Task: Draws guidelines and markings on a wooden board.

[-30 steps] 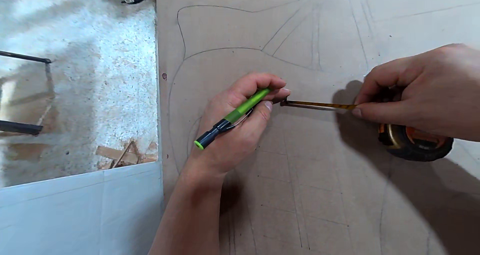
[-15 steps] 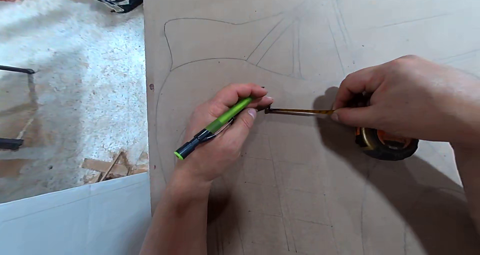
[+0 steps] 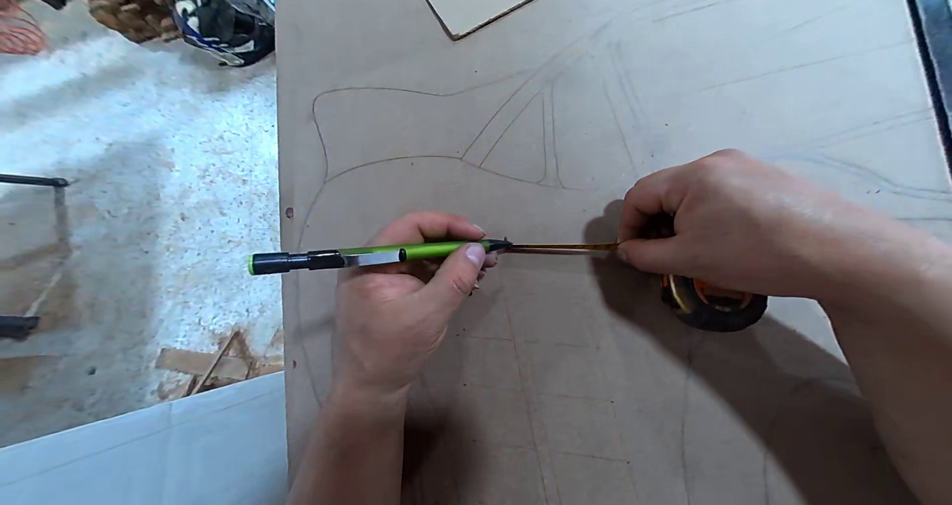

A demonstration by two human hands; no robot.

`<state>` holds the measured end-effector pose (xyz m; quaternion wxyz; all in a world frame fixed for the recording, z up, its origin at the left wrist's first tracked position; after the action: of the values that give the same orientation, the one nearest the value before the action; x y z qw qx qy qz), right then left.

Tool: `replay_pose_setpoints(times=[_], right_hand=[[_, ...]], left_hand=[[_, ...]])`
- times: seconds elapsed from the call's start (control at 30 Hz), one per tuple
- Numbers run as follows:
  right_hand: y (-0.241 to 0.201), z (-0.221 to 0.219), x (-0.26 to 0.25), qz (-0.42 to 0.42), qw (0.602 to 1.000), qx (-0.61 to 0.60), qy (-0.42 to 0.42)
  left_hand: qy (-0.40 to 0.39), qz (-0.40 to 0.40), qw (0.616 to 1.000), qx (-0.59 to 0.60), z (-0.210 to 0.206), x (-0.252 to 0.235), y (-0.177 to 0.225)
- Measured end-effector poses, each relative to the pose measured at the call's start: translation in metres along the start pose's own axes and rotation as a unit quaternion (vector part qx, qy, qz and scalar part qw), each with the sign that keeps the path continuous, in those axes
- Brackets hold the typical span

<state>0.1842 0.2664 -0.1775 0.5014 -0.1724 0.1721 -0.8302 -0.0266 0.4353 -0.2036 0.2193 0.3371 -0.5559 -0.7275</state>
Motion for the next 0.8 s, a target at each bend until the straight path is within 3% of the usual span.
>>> replay_pose_setpoints(times=[0.23, 0.43, 0.8], right_hand=[[-0.0002, -0.0011, 0.0005, 0.000, 1.000, -0.006, 0.003], [0.0004, -0.0008, 0.0009, 0.005, 1.000, -0.006, 0.005], [0.0019, -0.0008, 0.0007, 0.002, 1.000, -0.008, 0.006]], left_hand=[[0.044, -0.016, 0.998, 0.031, 0.0042, -0.0046, -0.0068], [-0.001, -0.006, 0.998, -0.063, -0.0018, -0.0013, 0.0011], [-0.024, -0.001, 0.999, -0.047, -0.0028, -0.0025, -0.0010]])
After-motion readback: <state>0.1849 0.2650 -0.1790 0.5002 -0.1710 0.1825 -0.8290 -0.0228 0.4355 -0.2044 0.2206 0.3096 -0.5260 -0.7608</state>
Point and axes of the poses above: each hand's wrist, its own x-axis away from the middle knuckle, its own z-axis out of the back of the hand, y = z × x, the point moved 4 cm from there along -x, towards the middle knuckle, and after that the axes turned 10 degrees about y, right-handed, at the moved point
